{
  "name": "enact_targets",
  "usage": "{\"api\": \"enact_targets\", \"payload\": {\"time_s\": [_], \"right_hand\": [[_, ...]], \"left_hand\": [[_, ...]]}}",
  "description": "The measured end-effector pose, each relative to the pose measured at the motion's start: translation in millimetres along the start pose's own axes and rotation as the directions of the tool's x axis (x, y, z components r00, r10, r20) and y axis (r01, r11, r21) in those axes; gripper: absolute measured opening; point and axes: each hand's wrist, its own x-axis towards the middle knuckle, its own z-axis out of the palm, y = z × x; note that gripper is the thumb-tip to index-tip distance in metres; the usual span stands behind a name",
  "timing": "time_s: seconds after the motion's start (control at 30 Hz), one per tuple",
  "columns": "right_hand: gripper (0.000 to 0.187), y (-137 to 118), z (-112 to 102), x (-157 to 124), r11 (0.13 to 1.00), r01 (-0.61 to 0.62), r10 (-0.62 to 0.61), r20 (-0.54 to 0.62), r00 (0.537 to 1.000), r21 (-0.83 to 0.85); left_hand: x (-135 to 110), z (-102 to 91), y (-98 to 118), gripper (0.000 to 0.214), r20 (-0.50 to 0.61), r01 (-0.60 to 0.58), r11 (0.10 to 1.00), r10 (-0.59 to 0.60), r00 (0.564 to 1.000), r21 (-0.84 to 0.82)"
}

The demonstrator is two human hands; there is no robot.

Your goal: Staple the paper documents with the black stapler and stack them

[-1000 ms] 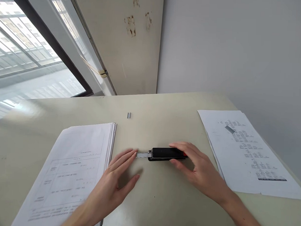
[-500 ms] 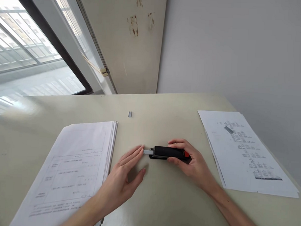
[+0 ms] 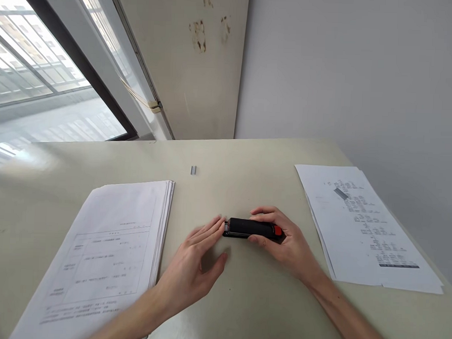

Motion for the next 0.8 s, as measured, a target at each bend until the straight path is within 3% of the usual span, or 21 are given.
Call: {"api": "enact_targets", "payload": {"time_s": [0.6, 0.8], "right_hand": [[0.026, 2.0, -0.5, 0.0, 0.999, 0.034, -0.034, -0.003, 0.999, -0.001], [0.026, 2.3, -3.1, 0.3, 1.0, -0.002, 0.002, 0.022, 1.0, 0.016]], "left_hand": [[1.6, 13.1, 6.3, 0.062, -0.004, -0.03, 0.998, 0.031, 1.0, 0.057], [0.1, 6.2, 5.0, 0.064, 0.047, -0.023, 0.998, 0.021, 0.999, 0.052]]}}
